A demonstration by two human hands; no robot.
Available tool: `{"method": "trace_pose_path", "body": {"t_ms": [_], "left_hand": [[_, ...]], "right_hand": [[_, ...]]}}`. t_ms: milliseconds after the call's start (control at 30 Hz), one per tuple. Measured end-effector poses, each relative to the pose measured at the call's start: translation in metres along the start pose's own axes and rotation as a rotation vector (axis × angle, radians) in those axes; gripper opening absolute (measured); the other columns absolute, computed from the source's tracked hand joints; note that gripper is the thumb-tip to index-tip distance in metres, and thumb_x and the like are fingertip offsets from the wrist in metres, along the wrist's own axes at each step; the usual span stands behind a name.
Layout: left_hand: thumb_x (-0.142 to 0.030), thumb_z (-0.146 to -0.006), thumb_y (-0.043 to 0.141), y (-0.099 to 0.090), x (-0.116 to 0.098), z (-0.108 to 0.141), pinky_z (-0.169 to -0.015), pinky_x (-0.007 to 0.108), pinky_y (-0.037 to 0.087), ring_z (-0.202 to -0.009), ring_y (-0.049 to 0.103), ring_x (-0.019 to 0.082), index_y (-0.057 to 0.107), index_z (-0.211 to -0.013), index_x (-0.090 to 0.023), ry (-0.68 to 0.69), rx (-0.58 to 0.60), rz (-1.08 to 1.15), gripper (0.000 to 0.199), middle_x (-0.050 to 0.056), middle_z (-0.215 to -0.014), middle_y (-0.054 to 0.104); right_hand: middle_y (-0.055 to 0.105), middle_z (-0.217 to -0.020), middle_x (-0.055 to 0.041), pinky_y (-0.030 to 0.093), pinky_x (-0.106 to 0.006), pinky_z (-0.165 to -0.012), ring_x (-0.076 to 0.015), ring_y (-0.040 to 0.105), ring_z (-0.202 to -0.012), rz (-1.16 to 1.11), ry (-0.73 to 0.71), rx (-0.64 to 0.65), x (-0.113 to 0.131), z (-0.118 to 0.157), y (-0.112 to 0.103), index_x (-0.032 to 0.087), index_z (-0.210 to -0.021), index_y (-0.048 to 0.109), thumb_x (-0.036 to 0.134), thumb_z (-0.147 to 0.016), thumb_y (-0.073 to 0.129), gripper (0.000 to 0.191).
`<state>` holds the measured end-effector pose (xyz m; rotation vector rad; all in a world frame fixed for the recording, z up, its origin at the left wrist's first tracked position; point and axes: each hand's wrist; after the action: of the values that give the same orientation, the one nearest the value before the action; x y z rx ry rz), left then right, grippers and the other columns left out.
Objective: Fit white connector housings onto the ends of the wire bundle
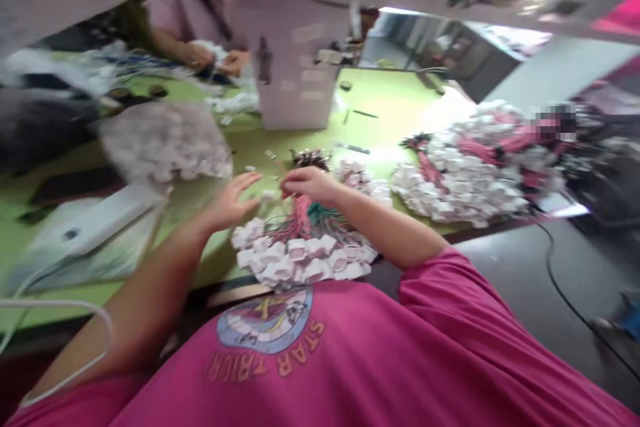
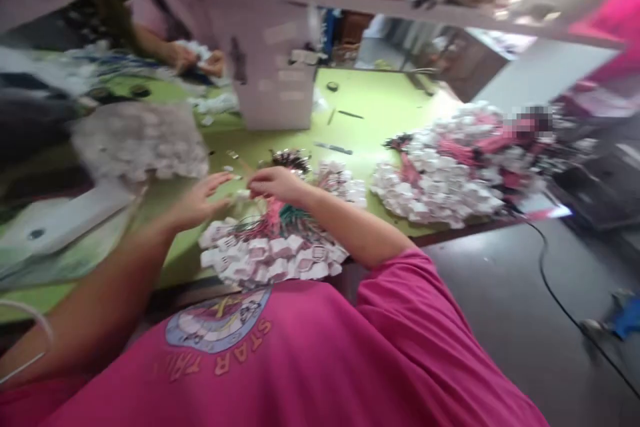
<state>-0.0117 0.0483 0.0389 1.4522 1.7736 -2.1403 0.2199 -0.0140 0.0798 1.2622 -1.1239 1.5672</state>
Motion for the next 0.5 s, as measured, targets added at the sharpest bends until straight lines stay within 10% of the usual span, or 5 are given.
{"method": "trace_pose_path", "body": {"t_ms": [233, 400, 500], "left_hand": [[-0.061, -0.069, 0.057, 0.008, 0.0, -0.031, -0.084, 0.033, 0.051, -0.089, 0.066, 0.024, 0.073, -0.089, -0.019, -0.028, 0.576, -0.02, 0.049, 0.007, -0.095, 0.073], [-0.061, -0.069, 0.058, -0.015, -0.024, -0.027, -0.084, 0.031, 0.049, -0.088, 0.066, 0.021, 0.075, -0.08, -0.031, -0.134, 0.72, -0.107, 0.036, -0.003, -0.09, 0.075], [-0.071, -0.064, 0.055, -0.014, -0.059, -0.036, -0.08, 0.03, 0.05, -0.084, 0.066, 0.02, 0.075, -0.08, -0.035, -0.069, 0.538, -0.146, 0.044, -0.002, -0.083, 0.074]], "right_hand": [[0.05, -0.054, 0.0064, 0.038, -0.02, -0.056, -0.0057, 0.047, -0.053, -0.127, -0.096, -0.118, -0.02, 0.027, -0.012, 0.014, -0.071, 0.055, 0.018, -0.091, 0.048, 0.021], [0.054, -0.059, 0.0042, 0.043, -0.021, -0.06, -0.0068, 0.052, -0.056, -0.341, -0.046, -0.222, -0.03, 0.037, -0.023, 0.015, -0.074, 0.052, 0.017, -0.094, 0.042, 0.023], [0.061, -0.071, 0.0008, 0.045, -0.022, -0.071, -0.0081, 0.056, -0.069, -0.202, -0.128, -0.191, -0.027, 0.039, -0.024, 0.014, -0.076, 0.057, 0.016, -0.092, 0.047, 0.018]]}}
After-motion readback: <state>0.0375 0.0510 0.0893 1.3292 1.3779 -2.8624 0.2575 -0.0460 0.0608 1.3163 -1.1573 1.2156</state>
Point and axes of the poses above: each hand's wrist, its own z-axis away from the middle knuckle, its own y-axis out of the palm, x = y × z
